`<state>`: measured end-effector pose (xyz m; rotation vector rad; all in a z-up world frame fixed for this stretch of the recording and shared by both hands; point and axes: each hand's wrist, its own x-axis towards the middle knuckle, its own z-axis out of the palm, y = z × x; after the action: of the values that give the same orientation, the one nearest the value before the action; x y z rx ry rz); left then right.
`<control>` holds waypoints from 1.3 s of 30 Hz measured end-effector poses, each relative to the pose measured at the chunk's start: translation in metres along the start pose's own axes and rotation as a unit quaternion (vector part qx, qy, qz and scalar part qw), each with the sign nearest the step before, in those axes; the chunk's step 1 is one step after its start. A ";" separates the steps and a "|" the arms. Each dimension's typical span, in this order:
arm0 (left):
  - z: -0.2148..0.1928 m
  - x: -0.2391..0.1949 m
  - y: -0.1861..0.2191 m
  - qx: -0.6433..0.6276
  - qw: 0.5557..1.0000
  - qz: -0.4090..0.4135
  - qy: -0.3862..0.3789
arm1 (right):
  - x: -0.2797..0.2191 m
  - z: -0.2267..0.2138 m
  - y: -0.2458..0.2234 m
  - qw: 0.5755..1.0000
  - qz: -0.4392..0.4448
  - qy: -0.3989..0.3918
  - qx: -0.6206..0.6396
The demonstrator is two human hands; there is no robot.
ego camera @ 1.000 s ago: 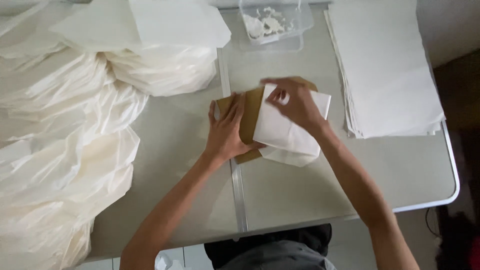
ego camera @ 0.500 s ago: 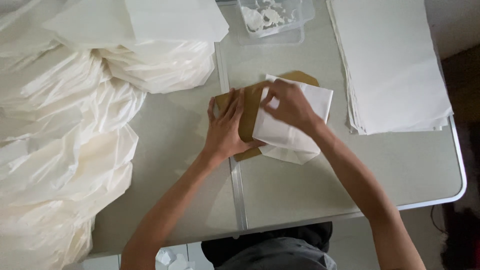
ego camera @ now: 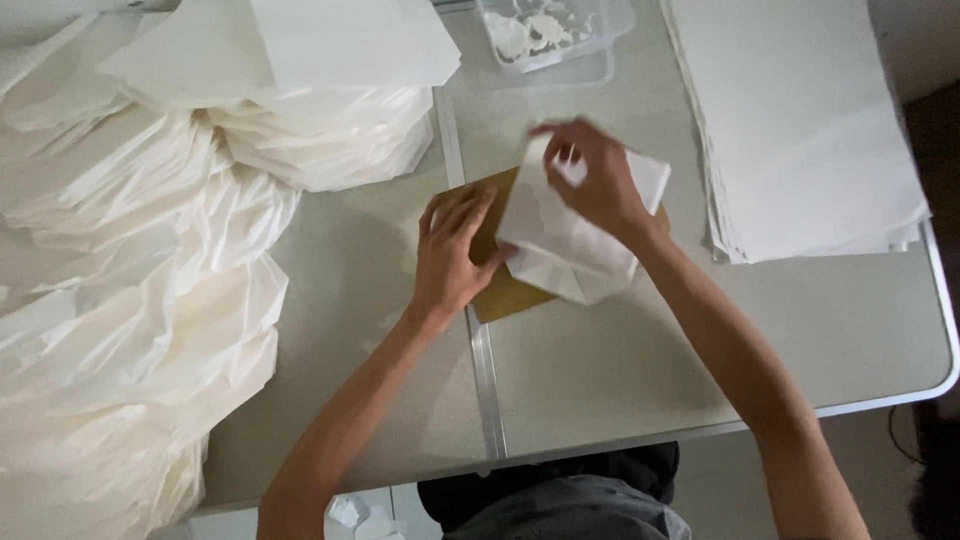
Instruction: Folding white paper sheets around a cardboard template to create uniform folded products
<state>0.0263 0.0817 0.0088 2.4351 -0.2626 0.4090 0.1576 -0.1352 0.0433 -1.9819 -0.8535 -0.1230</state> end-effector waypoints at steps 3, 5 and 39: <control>-0.002 0.000 0.001 0.007 0.998 -0.042 0.042 | -0.021 -0.002 -0.024 0.991 -0.011 -0.103 0.083; 0.006 -0.005 -0.009 0.016 0.998 -0.037 0.047 | -0.023 -0.003 -0.041 0.990 0.003 -0.126 0.064; 0.024 0.000 0.049 0.078 0.996 0.044 -0.031 | -0.083 -0.038 -0.046 0.990 -0.090 -0.002 -0.110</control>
<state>0.0176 0.0287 0.0183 2.5989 -0.3793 0.4054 0.0766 -0.1939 0.0642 -2.1054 -1.0580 -0.3302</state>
